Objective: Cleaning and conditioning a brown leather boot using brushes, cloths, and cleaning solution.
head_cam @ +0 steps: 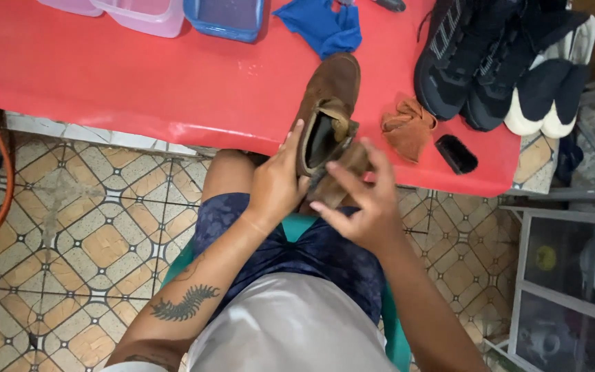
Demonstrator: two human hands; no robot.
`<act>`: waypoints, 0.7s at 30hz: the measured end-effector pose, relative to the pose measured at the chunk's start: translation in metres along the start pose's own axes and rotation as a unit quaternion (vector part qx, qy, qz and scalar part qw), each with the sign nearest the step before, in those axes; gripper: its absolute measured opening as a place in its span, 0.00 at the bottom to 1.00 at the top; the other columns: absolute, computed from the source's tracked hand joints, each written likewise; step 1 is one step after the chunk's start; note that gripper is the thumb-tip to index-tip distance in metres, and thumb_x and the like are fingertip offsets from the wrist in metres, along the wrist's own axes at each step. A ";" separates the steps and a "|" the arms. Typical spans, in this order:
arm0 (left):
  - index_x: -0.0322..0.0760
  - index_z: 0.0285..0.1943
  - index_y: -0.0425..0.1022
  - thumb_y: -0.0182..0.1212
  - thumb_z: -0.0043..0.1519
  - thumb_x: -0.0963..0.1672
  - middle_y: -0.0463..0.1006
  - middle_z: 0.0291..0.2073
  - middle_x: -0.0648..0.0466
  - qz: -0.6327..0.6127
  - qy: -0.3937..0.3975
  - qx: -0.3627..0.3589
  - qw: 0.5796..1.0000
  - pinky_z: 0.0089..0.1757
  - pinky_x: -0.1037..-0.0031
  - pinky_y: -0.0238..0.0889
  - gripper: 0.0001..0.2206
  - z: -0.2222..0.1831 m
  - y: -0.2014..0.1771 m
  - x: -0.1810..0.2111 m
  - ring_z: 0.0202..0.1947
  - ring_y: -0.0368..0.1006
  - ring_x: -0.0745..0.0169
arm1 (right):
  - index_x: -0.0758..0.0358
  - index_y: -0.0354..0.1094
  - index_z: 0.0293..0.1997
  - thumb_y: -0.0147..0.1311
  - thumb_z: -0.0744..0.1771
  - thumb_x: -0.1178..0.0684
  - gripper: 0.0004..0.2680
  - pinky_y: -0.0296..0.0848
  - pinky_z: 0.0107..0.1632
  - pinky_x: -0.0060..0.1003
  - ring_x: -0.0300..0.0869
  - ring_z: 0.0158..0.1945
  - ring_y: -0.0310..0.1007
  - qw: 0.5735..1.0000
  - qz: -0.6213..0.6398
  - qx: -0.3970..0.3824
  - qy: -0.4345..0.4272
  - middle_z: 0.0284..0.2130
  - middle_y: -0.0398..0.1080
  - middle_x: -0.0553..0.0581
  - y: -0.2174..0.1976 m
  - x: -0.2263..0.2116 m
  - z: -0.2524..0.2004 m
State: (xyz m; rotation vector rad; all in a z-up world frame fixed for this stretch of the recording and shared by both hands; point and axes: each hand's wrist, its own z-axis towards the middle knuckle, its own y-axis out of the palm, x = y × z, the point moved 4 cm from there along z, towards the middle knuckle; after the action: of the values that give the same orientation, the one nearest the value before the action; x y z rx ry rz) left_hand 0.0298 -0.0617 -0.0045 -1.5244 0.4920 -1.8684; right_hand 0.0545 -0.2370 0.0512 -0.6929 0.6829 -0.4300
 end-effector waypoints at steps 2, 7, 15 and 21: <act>0.36 0.81 0.47 0.64 0.64 0.44 0.75 0.58 0.29 0.017 -0.008 -0.016 1.000 0.49 0.56 0.74 0.37 -0.001 0.003 -0.006 0.60 0.72 0.37 | 0.47 0.70 0.64 0.74 0.60 0.40 0.26 0.69 0.62 0.58 0.70 0.63 0.65 0.999 0.028 -0.009 -0.017 0.65 0.56 0.76 0.001 0.001 0.002; 0.36 0.81 0.47 0.63 0.65 0.45 0.75 0.59 0.30 0.024 -0.008 -0.021 0.999 0.48 0.57 0.74 0.37 -0.001 0.002 -0.001 0.61 0.72 0.38 | 0.59 0.65 0.66 0.72 0.63 0.54 0.24 0.68 0.60 0.61 0.63 0.49 0.70 0.995 0.067 0.044 -0.058 0.49 0.63 0.66 -0.012 0.000 0.036; 0.39 0.82 0.46 0.63 0.65 0.44 0.75 0.58 0.30 0.028 0.003 -0.016 0.999 0.45 0.55 0.76 0.37 -0.001 0.001 0.001 0.57 0.75 0.37 | 0.49 0.67 0.69 0.71 0.65 0.41 0.25 0.66 0.66 0.62 0.72 0.64 0.66 0.998 -0.029 0.039 0.048 0.65 0.55 0.79 -0.016 0.029 0.029; 0.38 0.82 0.46 0.65 0.60 0.41 0.75 0.58 0.29 0.047 0.008 -0.017 0.999 0.44 0.55 0.76 0.40 -0.001 0.008 -0.010 0.56 0.75 0.35 | 0.47 0.73 0.62 0.74 0.59 0.42 0.25 0.66 0.65 0.58 0.63 0.64 0.67 0.993 0.072 -0.079 -0.054 0.66 0.59 0.70 -0.012 -0.022 0.039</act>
State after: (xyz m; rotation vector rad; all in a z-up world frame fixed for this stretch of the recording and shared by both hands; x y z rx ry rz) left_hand 0.0319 -0.0605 -0.0178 -1.4847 0.5955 -1.8095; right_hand 0.0642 -0.2158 0.0917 -0.8053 0.6649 -0.2053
